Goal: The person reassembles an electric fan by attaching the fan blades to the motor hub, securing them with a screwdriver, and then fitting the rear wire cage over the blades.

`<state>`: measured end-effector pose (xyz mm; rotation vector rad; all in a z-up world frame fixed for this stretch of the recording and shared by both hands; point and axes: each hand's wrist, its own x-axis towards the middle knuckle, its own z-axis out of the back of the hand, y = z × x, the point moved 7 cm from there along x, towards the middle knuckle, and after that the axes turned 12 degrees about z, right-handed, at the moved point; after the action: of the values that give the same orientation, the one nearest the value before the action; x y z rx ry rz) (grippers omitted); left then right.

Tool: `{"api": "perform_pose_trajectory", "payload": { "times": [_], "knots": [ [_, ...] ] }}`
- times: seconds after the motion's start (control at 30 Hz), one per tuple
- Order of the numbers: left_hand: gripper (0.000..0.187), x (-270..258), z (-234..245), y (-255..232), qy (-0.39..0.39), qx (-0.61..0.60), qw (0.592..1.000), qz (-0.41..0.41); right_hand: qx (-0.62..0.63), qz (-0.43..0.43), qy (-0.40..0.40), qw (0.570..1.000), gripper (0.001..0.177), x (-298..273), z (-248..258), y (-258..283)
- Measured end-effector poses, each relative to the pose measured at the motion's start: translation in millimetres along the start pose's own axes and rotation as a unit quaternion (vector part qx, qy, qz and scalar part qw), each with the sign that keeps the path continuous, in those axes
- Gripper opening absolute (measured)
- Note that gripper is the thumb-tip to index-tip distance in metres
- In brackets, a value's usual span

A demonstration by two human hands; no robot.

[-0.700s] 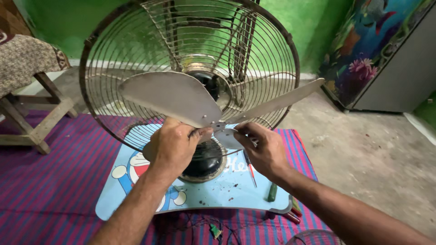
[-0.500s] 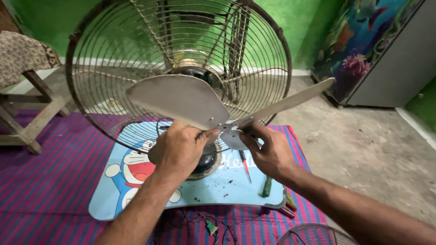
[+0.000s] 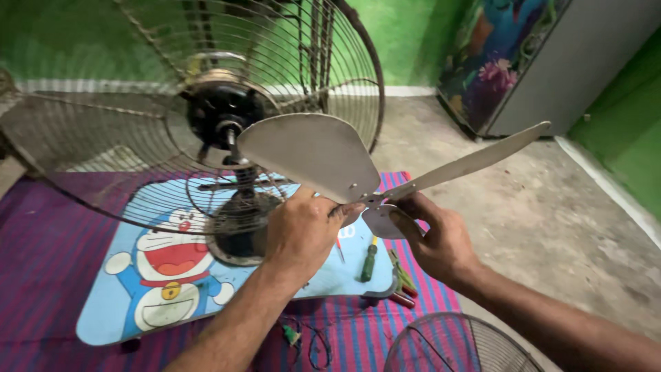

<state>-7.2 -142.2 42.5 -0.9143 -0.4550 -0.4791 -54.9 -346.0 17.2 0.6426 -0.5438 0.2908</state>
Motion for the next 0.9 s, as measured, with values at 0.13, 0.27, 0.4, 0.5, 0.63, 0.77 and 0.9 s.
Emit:
{"api": "perform_pose_trajectory", "payload": {
  "times": [0.13, 0.27, 0.4, 0.5, 0.63, 0.77, 0.9],
  "knots": [
    [0.026, -1, -29, -15, 0.033, -0.029, 0.999, -0.001, 0.012, -0.029, -0.023, 0.999, 0.024, -20, 15, -21],
    [0.025, -1, -56, -27, 0.069, -0.056, 0.996, 0.007, -0.002, -0.046, -0.038, 0.998, 0.024, -39, 28, -43],
    [0.024, 1, -88, -36, 0.114, -0.076, 0.990, 0.036, -0.024, -0.081, -0.057, 0.995, 0.024, -57, 40, -67],
    [0.027, 6, -111, -40, 0.122, -0.101, 0.987, 0.042, -0.046, -0.084, -0.075, 0.993, 0.026, -66, 48, -82],
    [0.034, 4, -162, -23, 0.213, -0.068, 0.961, 0.164, -0.047, -0.140, -0.085, 0.985, 0.026, -81, 54, -110],
    [0.036, 8, -197, -21, 0.209, -0.085, 0.959, 0.171, -0.079, -0.127, -0.107, 0.983, 0.026, -86, 58, -132],
    [0.036, 9, -235, -20, 0.240, -0.051, 0.953, 0.179, -0.066, -0.187, -0.117, 0.973, 0.027, -97, 60, -165]
  ]
}}
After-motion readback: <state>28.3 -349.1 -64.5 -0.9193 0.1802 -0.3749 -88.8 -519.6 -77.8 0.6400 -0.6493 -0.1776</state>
